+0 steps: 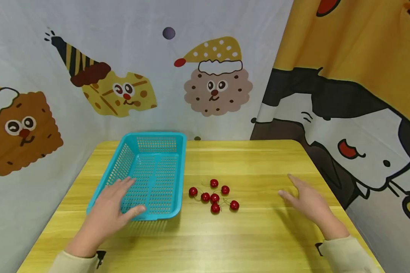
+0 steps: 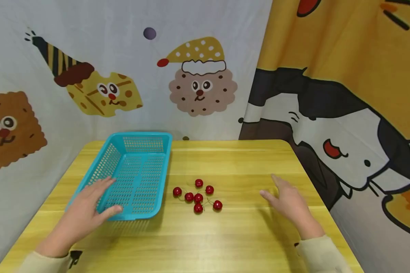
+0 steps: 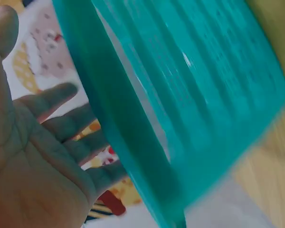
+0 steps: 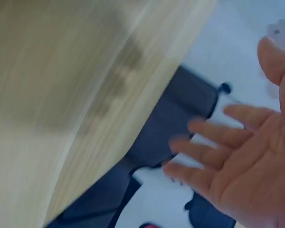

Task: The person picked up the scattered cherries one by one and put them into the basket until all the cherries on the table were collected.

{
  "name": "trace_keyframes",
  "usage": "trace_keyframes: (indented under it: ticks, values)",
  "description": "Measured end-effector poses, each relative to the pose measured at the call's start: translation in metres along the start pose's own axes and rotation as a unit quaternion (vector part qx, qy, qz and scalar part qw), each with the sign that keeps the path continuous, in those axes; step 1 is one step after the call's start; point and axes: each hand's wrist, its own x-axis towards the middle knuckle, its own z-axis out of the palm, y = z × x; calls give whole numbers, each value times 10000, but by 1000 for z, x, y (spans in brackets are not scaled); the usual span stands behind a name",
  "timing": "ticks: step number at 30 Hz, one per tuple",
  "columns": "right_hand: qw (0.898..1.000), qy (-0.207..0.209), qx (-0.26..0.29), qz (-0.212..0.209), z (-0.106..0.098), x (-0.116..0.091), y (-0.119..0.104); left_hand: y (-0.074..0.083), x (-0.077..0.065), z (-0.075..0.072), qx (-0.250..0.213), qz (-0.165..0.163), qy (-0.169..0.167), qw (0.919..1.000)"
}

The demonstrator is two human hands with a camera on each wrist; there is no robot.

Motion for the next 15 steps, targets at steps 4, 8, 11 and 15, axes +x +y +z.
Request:
trace_keyframes:
  ticks: [4,8,11,15]
  values:
    - [9977,-308,452,-409,14,-2,-33,26,-7,17,-76,85,-23,9999]
    - [9928,-321,663,-949,30,0,-61,49,-7,32,-128,-26,-167,9998]
    - [9907,-250,483,-1250,42,4,-73,62,-7,41,-130,-82,-444,9989]
    - [9869,-204,140,-1592,53,9,-83,68,-6,53,332,-71,-711,9969]
